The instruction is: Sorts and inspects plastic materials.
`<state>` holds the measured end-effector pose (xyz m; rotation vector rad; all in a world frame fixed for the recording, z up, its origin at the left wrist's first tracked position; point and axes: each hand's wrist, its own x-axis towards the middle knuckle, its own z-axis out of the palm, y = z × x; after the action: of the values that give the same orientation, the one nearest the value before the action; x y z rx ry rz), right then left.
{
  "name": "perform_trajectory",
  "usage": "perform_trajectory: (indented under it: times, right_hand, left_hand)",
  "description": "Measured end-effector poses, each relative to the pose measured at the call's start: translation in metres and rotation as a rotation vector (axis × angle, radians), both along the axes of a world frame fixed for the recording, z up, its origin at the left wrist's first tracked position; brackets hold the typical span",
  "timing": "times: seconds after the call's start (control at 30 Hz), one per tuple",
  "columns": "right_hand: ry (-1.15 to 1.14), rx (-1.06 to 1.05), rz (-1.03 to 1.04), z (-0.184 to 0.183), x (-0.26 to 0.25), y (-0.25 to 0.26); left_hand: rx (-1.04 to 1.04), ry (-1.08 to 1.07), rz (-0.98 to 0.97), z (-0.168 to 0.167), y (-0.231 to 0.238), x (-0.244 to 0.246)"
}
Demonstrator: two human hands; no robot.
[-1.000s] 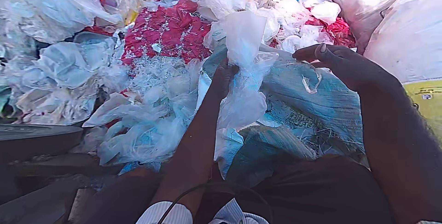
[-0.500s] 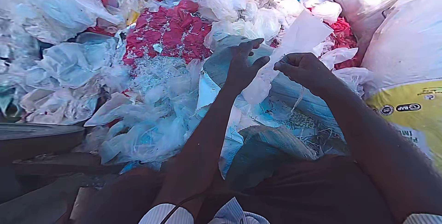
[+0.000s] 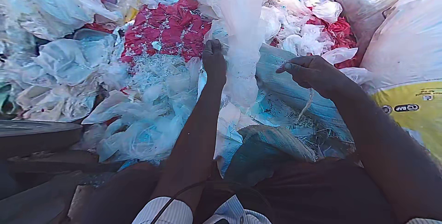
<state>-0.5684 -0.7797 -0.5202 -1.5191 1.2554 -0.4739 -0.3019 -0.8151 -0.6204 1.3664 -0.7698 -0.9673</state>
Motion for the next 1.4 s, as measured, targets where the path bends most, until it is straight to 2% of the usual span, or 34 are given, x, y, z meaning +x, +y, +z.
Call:
perform_trajectory:
  times: [0.1,0.2,0.27,0.37,0.47,0.53,0.6,0.67,0.83,0.97,1.03,1.13,1.2,1.3,1.4]
  right_hand:
    - [0.018,-0.023,-0.069,0.003,-0.034,-0.001]
    - [0.03,-0.077,-0.044,0.002,-0.042,-0.001]
    - [-0.021,-0.114,-0.044,0.004,-0.038,-0.001]
    - [-0.234,-0.044,-0.024,0.011,-0.026,0.003]
    - [-0.33,-0.049,-0.064,0.012,-0.006,0.004]
    - [-0.305,-0.087,-0.049,0.013,0.002,0.005]
    - [-0.293,-0.099,-0.048,0.015,0.007,0.006]
    - [-0.378,-0.065,-0.071,0.019,0.011,0.008]
    - [-0.7,0.072,-0.087,0.013,0.011,0.008]
    - [-0.662,0.015,-0.16,0.009,0.015,0.011]
    - [-0.65,0.012,-0.149,0.007,0.019,0.012]
    - [-0.612,0.036,-0.124,0.005,0.021,0.014]
    - [-0.576,0.024,-0.124,0.006,0.025,0.015]
    - [-0.544,-0.007,-0.113,0.007,0.024,0.015]
    - [-0.516,-0.013,-0.095,0.005,0.021,0.013]
  left_hand:
    - [0.224,0.188,0.242,-0.016,-0.005,0.03]
    - [0.344,0.335,0.297,-0.019,0.002,0.031]
    - [0.312,0.415,0.282,-0.023,0.005,0.023]
    - [0.148,0.473,0.162,-0.023,0.008,0.003]
    - [0.014,0.256,-0.016,-0.009,0.018,-0.028]
    - [-0.042,0.109,-0.207,0.003,0.026,-0.05]
    - [-0.019,0.054,-0.407,0.008,0.032,-0.064]
    - [0.046,0.144,-0.515,0.009,0.035,-0.073]
    - [0.086,0.638,-0.763,0.003,0.039,-0.073]
    - [0.13,0.659,-0.798,0.019,0.04,-0.068]
    - [0.128,0.602,-0.713,0.027,0.038,-0.067]
    - [0.019,0.466,-0.529,0.036,0.034,-0.071]
    - [-0.007,0.469,-0.58,0.042,0.032,-0.065]
    - [0.014,0.475,-0.789,0.041,0.031,-0.053]
    - [-0.008,0.383,-0.785,0.042,0.032,-0.053]
